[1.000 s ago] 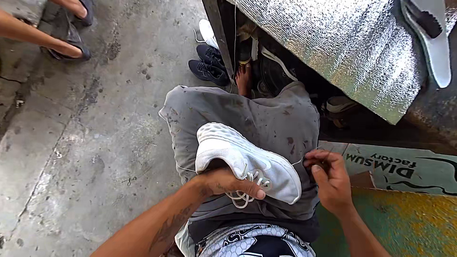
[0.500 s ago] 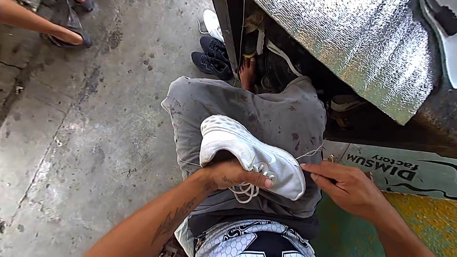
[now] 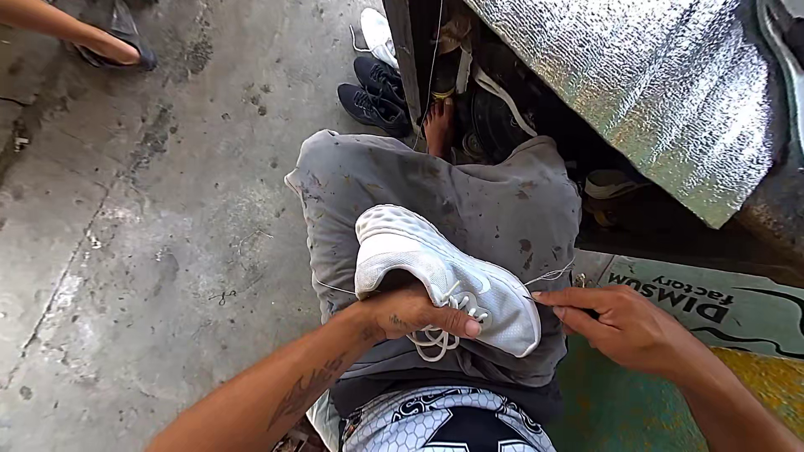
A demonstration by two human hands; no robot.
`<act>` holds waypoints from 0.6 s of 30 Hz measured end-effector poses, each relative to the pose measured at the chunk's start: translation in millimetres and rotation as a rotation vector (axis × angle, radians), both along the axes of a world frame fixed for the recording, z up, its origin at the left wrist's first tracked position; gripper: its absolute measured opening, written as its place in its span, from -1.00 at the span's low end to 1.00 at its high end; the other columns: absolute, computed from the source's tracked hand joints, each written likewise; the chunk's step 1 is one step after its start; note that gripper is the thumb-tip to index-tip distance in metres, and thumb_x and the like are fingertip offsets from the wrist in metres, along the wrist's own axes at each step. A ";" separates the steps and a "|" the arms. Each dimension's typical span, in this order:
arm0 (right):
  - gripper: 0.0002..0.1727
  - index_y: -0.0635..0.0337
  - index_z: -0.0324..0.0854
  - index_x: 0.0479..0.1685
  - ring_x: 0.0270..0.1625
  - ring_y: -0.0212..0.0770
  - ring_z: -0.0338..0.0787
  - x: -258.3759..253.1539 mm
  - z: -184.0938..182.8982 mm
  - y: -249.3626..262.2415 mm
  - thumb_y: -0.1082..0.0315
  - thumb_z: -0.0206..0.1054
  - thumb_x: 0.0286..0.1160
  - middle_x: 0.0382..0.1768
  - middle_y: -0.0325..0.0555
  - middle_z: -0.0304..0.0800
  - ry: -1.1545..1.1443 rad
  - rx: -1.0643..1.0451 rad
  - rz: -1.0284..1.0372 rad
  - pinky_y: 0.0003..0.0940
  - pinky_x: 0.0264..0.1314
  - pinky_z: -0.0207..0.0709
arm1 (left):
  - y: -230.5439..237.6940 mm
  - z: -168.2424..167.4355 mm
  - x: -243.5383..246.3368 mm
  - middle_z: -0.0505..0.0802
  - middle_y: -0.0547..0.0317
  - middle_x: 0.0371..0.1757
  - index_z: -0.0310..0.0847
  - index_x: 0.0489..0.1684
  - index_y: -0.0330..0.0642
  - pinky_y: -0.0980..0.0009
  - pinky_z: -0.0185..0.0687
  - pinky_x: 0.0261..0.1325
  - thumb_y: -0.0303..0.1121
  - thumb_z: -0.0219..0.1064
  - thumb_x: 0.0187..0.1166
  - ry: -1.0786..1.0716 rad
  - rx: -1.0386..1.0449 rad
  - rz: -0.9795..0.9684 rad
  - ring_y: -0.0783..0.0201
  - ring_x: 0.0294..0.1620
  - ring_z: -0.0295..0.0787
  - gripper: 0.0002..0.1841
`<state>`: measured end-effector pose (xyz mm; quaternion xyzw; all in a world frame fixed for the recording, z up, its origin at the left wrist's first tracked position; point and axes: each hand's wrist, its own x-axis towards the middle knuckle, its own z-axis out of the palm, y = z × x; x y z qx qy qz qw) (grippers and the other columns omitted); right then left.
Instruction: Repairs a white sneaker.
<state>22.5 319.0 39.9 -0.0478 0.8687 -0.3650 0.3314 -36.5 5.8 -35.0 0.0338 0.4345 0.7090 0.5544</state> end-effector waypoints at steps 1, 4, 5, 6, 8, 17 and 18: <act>-0.59 -0.31 0.81 0.27 -0.48 -0.62 0.64 -5.3 3.3 -0.1 0.03 0.03 0.77 -0.47 -0.48 0.76 -0.003 0.037 0.048 -0.55 -0.40 0.55 | -0.5 -1.0 0.6 0.91 0.49 -0.03 0.77 0.01 0.06 0.50 0.70 0.33 -0.31 0.70 0.20 0.005 0.006 -0.003 0.56 0.13 0.81 -0.62; -0.57 -0.37 0.80 0.26 -0.45 -0.52 0.65 -29.5 16.8 -2.0 0.01 -0.01 0.74 -0.46 -0.46 0.75 -0.102 0.147 0.217 -0.35 -0.36 0.54 | -0.3 -5.3 4.8 0.91 0.53 -0.03 0.78 0.01 0.10 0.51 0.69 0.33 -0.26 0.70 0.23 0.016 0.039 0.005 0.58 0.13 0.80 -0.64; -0.58 -0.35 0.80 0.23 -0.45 -0.51 0.62 -39.4 20.0 -2.9 0.03 0.00 0.74 -0.46 -0.46 0.74 -0.147 0.161 0.269 -0.33 -0.37 0.51 | 1.0 -7.3 6.8 0.91 0.53 -0.02 0.77 0.02 0.10 0.51 0.69 0.34 -0.26 0.69 0.25 0.016 0.064 0.022 0.58 0.14 0.80 -0.63; -0.60 -0.34 0.81 0.19 -0.45 -0.51 0.60 -49.0 21.8 -3.9 0.05 0.01 0.74 -0.47 -0.47 0.72 -0.197 0.168 0.312 -0.34 -0.37 0.47 | 2.2 -9.2 8.7 0.91 0.52 0.00 0.77 0.04 0.09 0.49 0.69 0.35 -0.26 0.69 0.27 0.011 0.098 0.040 0.57 0.16 0.80 -0.63; -0.67 -0.32 0.81 0.06 -0.50 -0.55 0.53 -64.1 22.2 -6.9 0.08 0.07 0.73 -0.52 -0.52 0.64 -0.276 0.173 0.364 -0.40 -0.43 0.42 | 4.9 -10.6 11.1 0.92 0.52 0.00 0.79 0.02 0.10 0.50 0.71 0.32 -0.28 0.66 0.30 -0.005 0.153 0.077 0.57 0.14 0.81 -0.67; -0.72 -0.19 0.70 -0.18 -0.52 -0.45 0.49 -74.0 21.8 -26.9 0.07 0.08 0.75 -0.59 -0.45 0.51 -0.392 0.249 0.413 -0.34 -0.45 0.34 | 12.6 -19.3 14.9 0.92 0.55 -0.05 0.82 -0.05 0.15 0.51 0.72 0.26 -0.26 0.63 0.37 -0.030 0.221 0.166 0.60 0.09 0.82 -0.77; -0.72 -0.17 0.67 -0.20 -0.51 -0.42 0.51 -71.0 22.0 -31.5 0.06 0.06 0.75 -0.59 -0.43 0.50 -0.369 0.275 0.423 -0.30 -0.44 0.34 | 14.1 -18.1 14.7 0.93 0.55 -0.07 0.83 -0.07 0.14 0.52 0.74 0.24 -0.26 0.63 0.37 -0.048 0.212 0.172 0.60 0.06 0.83 -0.78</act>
